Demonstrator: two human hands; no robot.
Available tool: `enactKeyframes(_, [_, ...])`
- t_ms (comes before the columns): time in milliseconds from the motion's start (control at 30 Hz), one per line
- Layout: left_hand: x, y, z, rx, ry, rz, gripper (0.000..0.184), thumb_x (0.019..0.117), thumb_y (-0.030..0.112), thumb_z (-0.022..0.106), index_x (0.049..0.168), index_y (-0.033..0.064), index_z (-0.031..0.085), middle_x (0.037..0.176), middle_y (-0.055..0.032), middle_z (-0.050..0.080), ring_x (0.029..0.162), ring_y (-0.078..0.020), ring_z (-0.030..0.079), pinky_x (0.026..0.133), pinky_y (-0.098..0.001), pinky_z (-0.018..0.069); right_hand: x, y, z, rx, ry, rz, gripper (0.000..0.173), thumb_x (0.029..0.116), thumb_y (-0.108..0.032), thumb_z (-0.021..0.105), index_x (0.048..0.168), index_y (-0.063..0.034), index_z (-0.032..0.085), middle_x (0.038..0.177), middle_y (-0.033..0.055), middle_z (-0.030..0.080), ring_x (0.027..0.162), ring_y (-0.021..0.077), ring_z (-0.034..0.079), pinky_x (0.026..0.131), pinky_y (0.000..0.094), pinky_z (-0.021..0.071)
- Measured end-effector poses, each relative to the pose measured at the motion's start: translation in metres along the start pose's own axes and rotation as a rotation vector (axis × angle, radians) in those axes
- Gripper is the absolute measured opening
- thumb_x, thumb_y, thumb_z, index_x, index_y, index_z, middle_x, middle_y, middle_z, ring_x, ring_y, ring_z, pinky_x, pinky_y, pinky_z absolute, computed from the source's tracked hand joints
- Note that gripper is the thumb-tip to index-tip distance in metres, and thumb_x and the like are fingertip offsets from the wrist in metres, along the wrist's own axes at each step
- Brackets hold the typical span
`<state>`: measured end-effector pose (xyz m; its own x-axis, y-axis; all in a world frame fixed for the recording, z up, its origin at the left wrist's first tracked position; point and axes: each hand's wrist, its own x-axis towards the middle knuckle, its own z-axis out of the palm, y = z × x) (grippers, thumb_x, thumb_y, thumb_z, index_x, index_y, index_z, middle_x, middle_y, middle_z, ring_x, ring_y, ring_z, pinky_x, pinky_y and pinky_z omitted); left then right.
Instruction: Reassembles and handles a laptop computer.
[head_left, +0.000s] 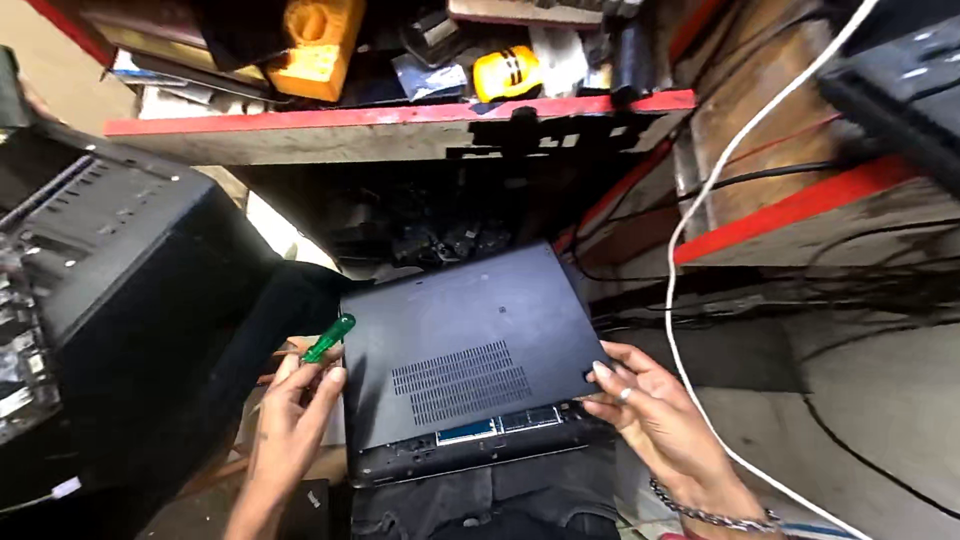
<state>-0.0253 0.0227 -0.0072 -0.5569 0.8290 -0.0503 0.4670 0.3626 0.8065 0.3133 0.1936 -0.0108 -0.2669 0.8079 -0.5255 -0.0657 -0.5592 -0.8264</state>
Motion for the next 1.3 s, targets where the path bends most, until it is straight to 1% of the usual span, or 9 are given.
enactKeyframes(100, [-0.009, -0.011, 0.003, 0.079, 0.120, -0.057, 0.048, 0.0937, 0.042, 0.064, 0.127, 0.0083, 0.068, 0.107, -0.0027, 0.062, 0.075, -0.0037, 0.054, 0.063, -0.0206, 0.0455, -0.004, 0.006, 0.004, -0.018, 0.024, 0.007, 0.030, 0.0984, 0.003, 0.051, 0.124, -0.0064, 0.062, 0.095, 0.0102, 0.071, 0.069, 0.0148, 0.072, 0.061, 0.0280, 0.0635])
enactKeyframes(433, [-0.029, -0.031, 0.025, 0.033, 0.017, -0.200, 0.073, 0.0819, 0.048, 0.075, 0.140, 0.0064, 0.059, 0.099, -0.0046, 0.053, 0.066, -0.0066, 0.046, 0.057, -0.0235, 0.0395, -0.008, 0.009, -0.014, -0.109, 0.098, -0.014, 0.029, 0.1003, 0.003, 0.049, 0.126, -0.0048, 0.060, 0.094, 0.0106, 0.071, 0.067, 0.0156, 0.072, 0.059, 0.0287, 0.0640])
enactKeyframes(600, [-0.030, -0.031, 0.030, 0.031, 0.009, -0.233, 0.069, 0.0838, 0.051, 0.073, 0.135, 0.0054, 0.062, 0.096, -0.0029, 0.054, 0.067, -0.0065, 0.049, 0.059, -0.0238, 0.0429, -0.007, 0.019, -0.027, -0.575, 0.106, -0.232, 0.033, 0.0945, -0.011, 0.065, 0.127, -0.0027, 0.066, 0.099, 0.0062, 0.069, 0.072, 0.0117, 0.068, 0.062, 0.0263, 0.0594])
enactKeyframes(667, [-0.031, -0.030, 0.029, 0.030, 0.012, -0.242, 0.067, 0.0864, 0.050, 0.070, 0.135, 0.0046, 0.063, 0.091, -0.0017, 0.054, 0.065, -0.0056, 0.048, 0.057, -0.0221, 0.0419, -0.004, 0.023, -0.034, -0.849, 0.118, -0.363, 0.035, 0.0942, -0.023, 0.066, 0.123, -0.0032, 0.071, 0.110, 0.0079, 0.063, 0.082, 0.0130, 0.062, 0.069, 0.0304, 0.0537])
enactKeyframes(800, [-0.032, -0.028, 0.030, 0.006, 0.008, -0.251, 0.062, 0.0880, 0.044, 0.070, 0.132, 0.0012, 0.063, 0.093, -0.0031, 0.055, 0.066, -0.0048, 0.048, 0.057, -0.0196, 0.0417, -0.003, 0.031, -0.039, -1.102, 0.116, -0.500, 0.039, 0.0971, -0.032, 0.062, 0.123, -0.0067, 0.074, 0.132, 0.0194, 0.058, 0.117, 0.0310, 0.059, 0.094, 0.0504, 0.0531])
enactKeyframes(933, [-0.032, -0.029, 0.032, -0.044, 0.023, -0.277, 0.059, 0.0863, 0.042, 0.071, 0.130, 0.0024, 0.065, 0.090, -0.0007, 0.057, 0.066, -0.0031, 0.051, 0.057, -0.0173, 0.0431, 0.005, 0.042, -0.044, -1.147, 0.080, -0.547, 0.044, 0.0994, -0.036, 0.058, 0.137, -0.0153, 0.067, 0.145, 0.0148, 0.056, 0.124, 0.0280, 0.061, 0.096, 0.0504, 0.0550])
enactKeyframes(1067, [-0.030, -0.022, 0.033, -0.132, 0.010, -0.366, 0.050, 0.0874, 0.034, 0.070, 0.125, 0.0017, 0.066, 0.093, -0.0024, 0.060, 0.070, -0.0058, 0.058, 0.062, -0.0198, 0.0500, 0.009, 0.037, -0.046, -1.195, -0.039, -0.527, 0.043, 0.1032, -0.035, 0.051, 0.141, -0.0212, 0.064, 0.156, 0.0077, 0.049, 0.138, 0.0248, 0.053, 0.108, 0.0501, 0.0491])
enactKeyframes(1233, [-0.022, -0.021, 0.035, -0.116, 0.019, -0.405, 0.048, 0.0921, 0.038, 0.066, 0.123, 0.0013, 0.064, 0.098, -0.0059, 0.064, 0.078, -0.0087, 0.063, 0.070, -0.0267, 0.0551, 0.021, 0.017, -0.031, -1.312, -0.099, -0.624, 0.042, 0.1016, -0.038, 0.056, 0.128, -0.0092, 0.070, 0.156, 0.0099, 0.049, 0.145, 0.0320, 0.045, 0.113, 0.0564, 0.0414])
enactKeyframes(1300, [-0.016, -0.022, 0.036, -0.004, 0.019, -0.377, 0.055, 0.0931, 0.045, 0.065, 0.127, 0.0015, 0.063, 0.105, -0.0114, 0.063, 0.083, -0.0163, 0.061, 0.073, -0.0379, 0.0535, 0.029, 0.010, -0.019, -1.398, -0.169, -0.653, 0.047, 0.1007, -0.040, 0.059, 0.135, -0.0088, 0.065, 0.159, 0.0099, 0.045, 0.150, 0.0328, 0.037, 0.118, 0.0574, 0.0350])
